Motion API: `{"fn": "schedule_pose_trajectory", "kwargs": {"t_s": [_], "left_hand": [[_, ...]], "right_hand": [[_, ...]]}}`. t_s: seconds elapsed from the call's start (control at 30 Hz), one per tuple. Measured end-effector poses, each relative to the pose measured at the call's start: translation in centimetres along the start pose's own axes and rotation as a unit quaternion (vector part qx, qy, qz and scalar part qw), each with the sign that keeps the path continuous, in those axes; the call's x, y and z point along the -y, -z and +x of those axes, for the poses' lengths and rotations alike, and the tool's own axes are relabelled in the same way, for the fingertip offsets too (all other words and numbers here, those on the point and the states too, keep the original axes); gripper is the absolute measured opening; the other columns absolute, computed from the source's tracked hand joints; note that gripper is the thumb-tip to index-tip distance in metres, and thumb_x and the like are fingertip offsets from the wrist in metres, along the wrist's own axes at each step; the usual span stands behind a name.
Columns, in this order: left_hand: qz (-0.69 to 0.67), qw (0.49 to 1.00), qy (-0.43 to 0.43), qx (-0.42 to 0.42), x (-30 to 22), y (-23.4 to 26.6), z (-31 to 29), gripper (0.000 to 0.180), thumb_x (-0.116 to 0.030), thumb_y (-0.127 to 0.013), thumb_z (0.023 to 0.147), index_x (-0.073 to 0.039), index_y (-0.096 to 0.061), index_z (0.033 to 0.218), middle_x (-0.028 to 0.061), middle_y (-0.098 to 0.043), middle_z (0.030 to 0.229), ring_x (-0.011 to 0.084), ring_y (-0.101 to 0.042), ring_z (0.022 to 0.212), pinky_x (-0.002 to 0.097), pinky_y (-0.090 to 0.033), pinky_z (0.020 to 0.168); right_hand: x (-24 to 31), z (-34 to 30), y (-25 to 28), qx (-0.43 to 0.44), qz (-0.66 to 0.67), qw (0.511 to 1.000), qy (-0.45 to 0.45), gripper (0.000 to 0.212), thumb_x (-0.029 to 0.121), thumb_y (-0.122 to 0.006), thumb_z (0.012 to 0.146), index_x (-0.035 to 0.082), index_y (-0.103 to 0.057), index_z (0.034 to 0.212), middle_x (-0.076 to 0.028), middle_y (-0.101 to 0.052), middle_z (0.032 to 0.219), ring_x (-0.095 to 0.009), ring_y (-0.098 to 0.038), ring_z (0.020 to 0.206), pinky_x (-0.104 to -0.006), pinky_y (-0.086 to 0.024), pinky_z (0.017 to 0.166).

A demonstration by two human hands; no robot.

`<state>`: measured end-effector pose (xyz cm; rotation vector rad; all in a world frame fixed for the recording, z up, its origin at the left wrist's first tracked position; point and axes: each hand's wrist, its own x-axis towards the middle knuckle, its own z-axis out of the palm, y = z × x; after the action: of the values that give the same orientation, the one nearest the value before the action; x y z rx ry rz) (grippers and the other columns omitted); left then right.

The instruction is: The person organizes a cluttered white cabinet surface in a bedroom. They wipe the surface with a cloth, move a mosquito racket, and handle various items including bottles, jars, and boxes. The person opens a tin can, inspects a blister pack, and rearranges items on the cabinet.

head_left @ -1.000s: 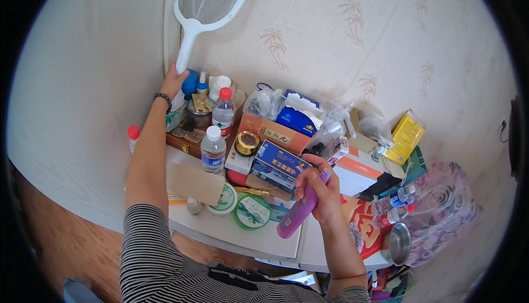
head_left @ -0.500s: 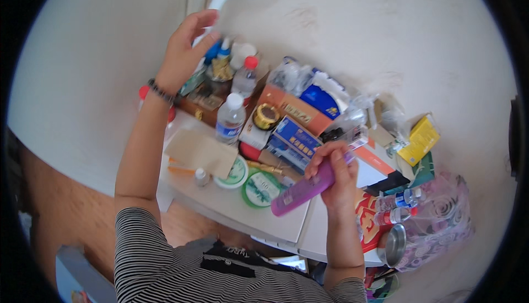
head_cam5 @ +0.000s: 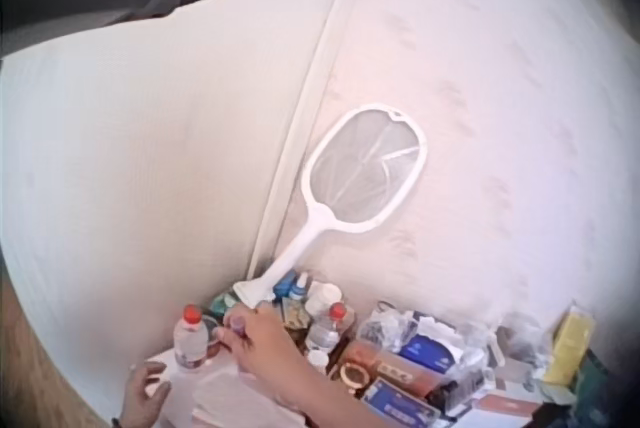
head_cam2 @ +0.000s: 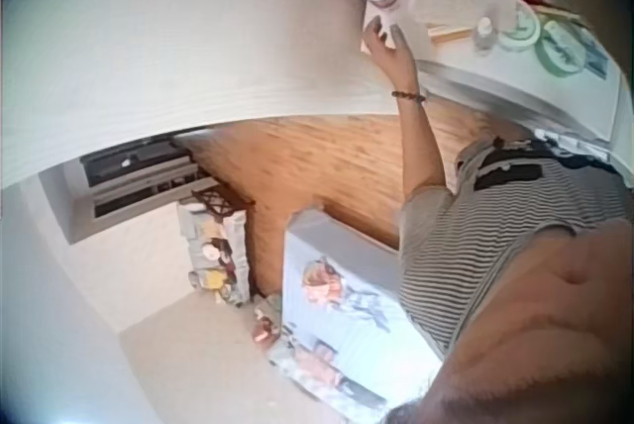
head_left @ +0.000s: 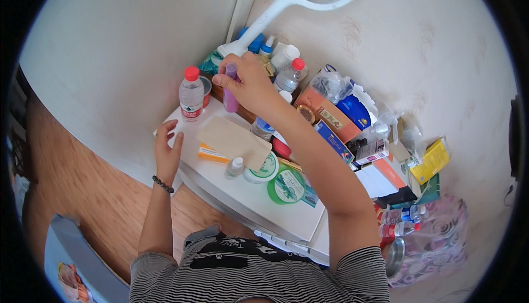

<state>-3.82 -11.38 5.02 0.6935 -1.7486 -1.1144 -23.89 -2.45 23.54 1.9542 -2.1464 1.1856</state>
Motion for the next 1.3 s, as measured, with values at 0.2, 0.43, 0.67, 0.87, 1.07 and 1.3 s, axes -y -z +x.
{"fn": "schedule_pose_trajectory", "kwargs": {"t_s": [0.2,0.43,0.67,0.87,1.07,1.3], "left_hand": [[-0.006,0.998,0.034,0.043,1.1,-1.1,-0.7,0.040,-0.003,-0.061,0.086,-0.004,-0.051,0.124,0.0102,-0.053,0.124,0.0239,-0.051,0.116,0.0351,-0.044,0.095],[0.006,0.999,0.024,0.023,1.3,-3.0,0.8,0.056,-0.004,-0.062,0.086,-0.005,-0.040,0.137,0.0146,-0.046,0.132,0.0272,-0.045,0.123,0.0391,-0.042,0.099],[-0.047,0.999,0.017,0.016,4.1,-4.5,3.0,0.065,-0.007,-0.062,0.090,-0.006,-0.029,0.146,0.0148,-0.036,0.142,0.0275,-0.040,0.130,0.0398,-0.039,0.104],[-0.049,0.999,0.005,0.022,4.5,-4.8,2.9,0.063,-0.008,-0.059,0.092,-0.006,-0.028,0.146,0.0151,-0.034,0.143,0.0265,-0.038,0.131,0.0398,-0.036,0.107],[-0.026,0.999,-0.009,0.021,4.3,-4.7,2.5,0.061,-0.008,-0.058,0.093,-0.007,-0.028,0.147,0.0142,-0.033,0.147,0.0258,-0.037,0.133,0.0397,-0.032,0.109],[-0.029,0.996,-0.056,-0.064,-1.3,-1.4,1.0,0.045,-0.009,-0.048,0.098,-0.001,-0.036,0.141,0.0125,-0.039,0.145,0.0228,-0.040,0.132,0.0356,-0.033,0.108]], "right_hand": [[-6.1,1.5,-5.2,0.002,0.055,0.995,-0.081,0.020,0.012,-0.073,0.078,0.004,-0.064,0.093,-0.017,-0.050,0.095,-0.032,-0.055,0.088,-0.0392,-0.046,0.081],[-8.3,2.3,-6.2,-0.128,0.029,0.986,-0.102,0.039,0.003,-0.071,0.075,0.001,-0.053,0.109,-0.021,-0.061,0.096,-0.037,-0.060,0.094,-0.0415,-0.048,0.080],[-7.0,2.4,-5.9,-0.101,-0.034,0.990,-0.093,0.042,0.010,-0.072,0.076,-0.001,-0.046,0.108,-0.026,-0.056,0.104,-0.044,-0.059,0.095,-0.0479,-0.050,0.080],[-5.6,2.2,-6.7,-0.052,-0.025,0.993,-0.106,0.050,0.011,-0.074,0.075,-0.003,-0.044,0.113,-0.026,-0.054,0.108,-0.042,-0.060,0.097,-0.0469,-0.051,0.081],[-4.1,0.8,-5.4,-0.083,0.022,0.988,-0.127,0.066,0.013,-0.074,0.076,-0.005,-0.036,0.127,-0.030,-0.049,0.120,-0.045,-0.054,0.108,-0.0458,-0.046,0.091],[1.5,-10.9,0.8,-0.082,0.036,0.995,0.048,0.062,0.010,-0.067,0.080,-0.002,-0.037,0.133,-0.025,-0.045,0.130,-0.040,-0.045,0.120,-0.0442,-0.038,0.101]]}}
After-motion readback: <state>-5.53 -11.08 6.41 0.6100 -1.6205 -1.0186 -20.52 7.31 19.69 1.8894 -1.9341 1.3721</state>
